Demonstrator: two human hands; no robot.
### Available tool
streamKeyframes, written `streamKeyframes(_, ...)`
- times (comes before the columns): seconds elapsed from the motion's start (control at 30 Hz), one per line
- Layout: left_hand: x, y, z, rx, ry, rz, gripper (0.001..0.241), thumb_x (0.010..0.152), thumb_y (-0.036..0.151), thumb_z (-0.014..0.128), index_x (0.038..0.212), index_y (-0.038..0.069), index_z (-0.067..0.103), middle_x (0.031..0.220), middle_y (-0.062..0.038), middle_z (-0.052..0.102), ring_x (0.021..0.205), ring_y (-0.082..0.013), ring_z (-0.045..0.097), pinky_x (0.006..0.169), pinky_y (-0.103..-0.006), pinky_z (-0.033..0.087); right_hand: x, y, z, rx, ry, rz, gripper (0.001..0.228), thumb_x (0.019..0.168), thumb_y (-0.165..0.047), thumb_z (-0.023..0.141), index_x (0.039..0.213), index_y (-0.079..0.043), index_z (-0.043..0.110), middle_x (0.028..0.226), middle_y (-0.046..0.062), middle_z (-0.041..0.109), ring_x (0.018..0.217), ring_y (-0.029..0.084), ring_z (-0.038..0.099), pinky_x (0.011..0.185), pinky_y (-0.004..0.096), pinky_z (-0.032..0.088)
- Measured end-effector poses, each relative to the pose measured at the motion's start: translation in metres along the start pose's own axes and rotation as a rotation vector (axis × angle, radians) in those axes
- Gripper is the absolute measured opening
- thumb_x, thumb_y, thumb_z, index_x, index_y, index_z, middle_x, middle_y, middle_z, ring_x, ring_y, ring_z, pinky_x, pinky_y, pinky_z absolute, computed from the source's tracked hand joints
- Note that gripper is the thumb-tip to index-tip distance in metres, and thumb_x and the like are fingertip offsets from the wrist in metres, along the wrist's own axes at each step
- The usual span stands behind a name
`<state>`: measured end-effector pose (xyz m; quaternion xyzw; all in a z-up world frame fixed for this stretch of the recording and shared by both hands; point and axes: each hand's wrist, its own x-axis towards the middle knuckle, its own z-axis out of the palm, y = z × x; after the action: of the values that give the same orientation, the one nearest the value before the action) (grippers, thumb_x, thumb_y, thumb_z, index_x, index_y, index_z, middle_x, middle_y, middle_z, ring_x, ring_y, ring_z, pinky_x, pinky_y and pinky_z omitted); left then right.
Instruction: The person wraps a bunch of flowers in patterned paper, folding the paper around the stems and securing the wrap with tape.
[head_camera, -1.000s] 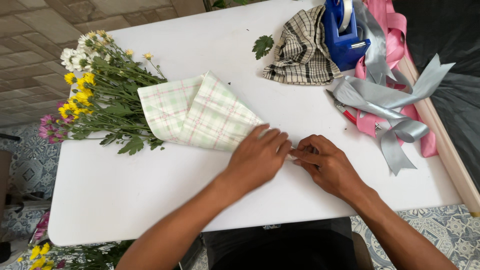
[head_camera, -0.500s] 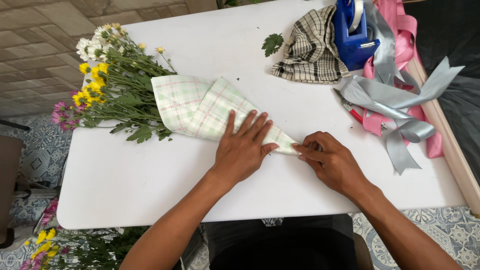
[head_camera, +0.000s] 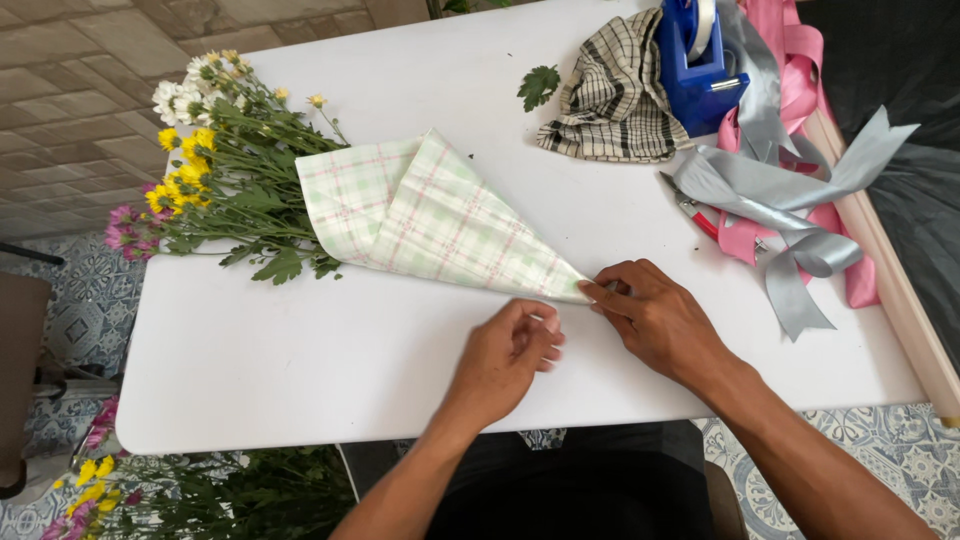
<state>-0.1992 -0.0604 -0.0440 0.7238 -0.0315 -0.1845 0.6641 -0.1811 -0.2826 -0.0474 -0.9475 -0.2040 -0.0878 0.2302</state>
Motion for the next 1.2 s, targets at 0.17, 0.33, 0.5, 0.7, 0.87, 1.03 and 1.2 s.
streamKeyframes(0.17,-0.008,0.008,0.028,-0.542,-0.038,-0.216,0.047,0.099,0.021,0.060,0.135,-0.008,0.051,0.124,-0.031,0.065,0.119,-0.0413,0.067,0.102,-0.0479,0.058,-0.008,-0.012,-0.007,-0.016,0.021,-0.086,0.029,0.091,-0.006,0.069,0.118,-0.013,0.076,0.108,0.009,0.070,0.094,0.027,0.067,0.074,0.038,0.058)
streamKeyframes(0.33,-0.007,0.015,0.046,-0.927,0.202,-0.172,0.025,0.091,0.020,0.071,0.105,0.000,0.071,0.114,-0.018,0.076,0.114,-0.0292,0.071,0.103,-0.0428,0.058,-0.023,-0.054,-0.012,-0.022,0.059,-0.159,0.035,0.088,-0.005,0.068,0.121,-0.015,0.073,0.118,0.010,0.067,0.098,0.031,0.065,0.071,0.044,0.059)
streamKeyframes(0.5,-0.024,0.023,0.043,-1.049,0.499,-0.311,0.024,0.085,0.012,0.075,0.103,-0.005,0.072,0.106,-0.025,0.075,0.102,-0.0348,0.074,0.084,-0.0377,0.058,-0.039,-0.087,-0.006,-0.131,0.039,-0.166,0.041,0.088,-0.002,0.064,0.129,-0.009,0.066,0.118,0.010,0.063,0.098,0.029,0.067,0.055,0.041,0.058)
streamKeyframes(0.7,-0.045,-0.003,0.033,-1.118,0.546,-0.265,0.027,0.084,0.001,0.075,0.108,-0.012,0.072,0.102,-0.021,0.075,0.105,-0.0325,0.073,0.083,-0.0366,0.060,-0.019,-0.093,-0.031,0.437,-0.356,0.328,0.036,0.080,-0.042,0.083,0.108,-0.026,0.068,0.099,-0.013,0.079,0.078,0.010,0.068,0.073,0.028,0.055)
streamKeyframes(0.87,-0.061,0.001,0.027,-1.073,0.484,-0.227,0.033,0.082,0.010,0.076,0.106,-0.014,0.072,0.090,-0.023,0.072,0.087,-0.0368,0.072,0.080,-0.0478,0.059,0.035,-0.097,-0.013,0.765,-0.384,0.529,0.053,0.084,-0.033,0.073,0.132,-0.012,0.066,0.113,0.002,0.074,0.090,0.012,0.071,0.078,0.028,0.057)
streamKeyframes(1.03,-0.072,0.006,0.022,-1.081,0.509,-0.303,0.042,0.082,0.006,0.072,0.117,-0.016,0.069,0.104,-0.034,0.074,0.099,-0.0437,0.073,0.095,-0.0537,0.060,0.065,-0.111,0.019,1.009,-0.666,0.598,0.042,0.095,-0.030,0.075,0.065,-0.007,0.056,0.058,0.003,0.051,0.052,0.011,0.047,0.049,0.024,0.035)
streamKeyframes(1.2,-0.080,-0.003,0.016,-1.083,0.495,-0.290,0.035,0.081,0.007,0.076,0.108,-0.014,0.069,0.101,-0.033,0.075,0.094,-0.0416,0.074,0.090,-0.0504,0.063,0.081,-0.128,0.027,1.131,-0.622,0.778,0.028,0.087,-0.022,0.077,0.086,0.006,0.079,0.086,0.016,0.079,0.077,0.022,0.070,0.074,0.029,0.055)
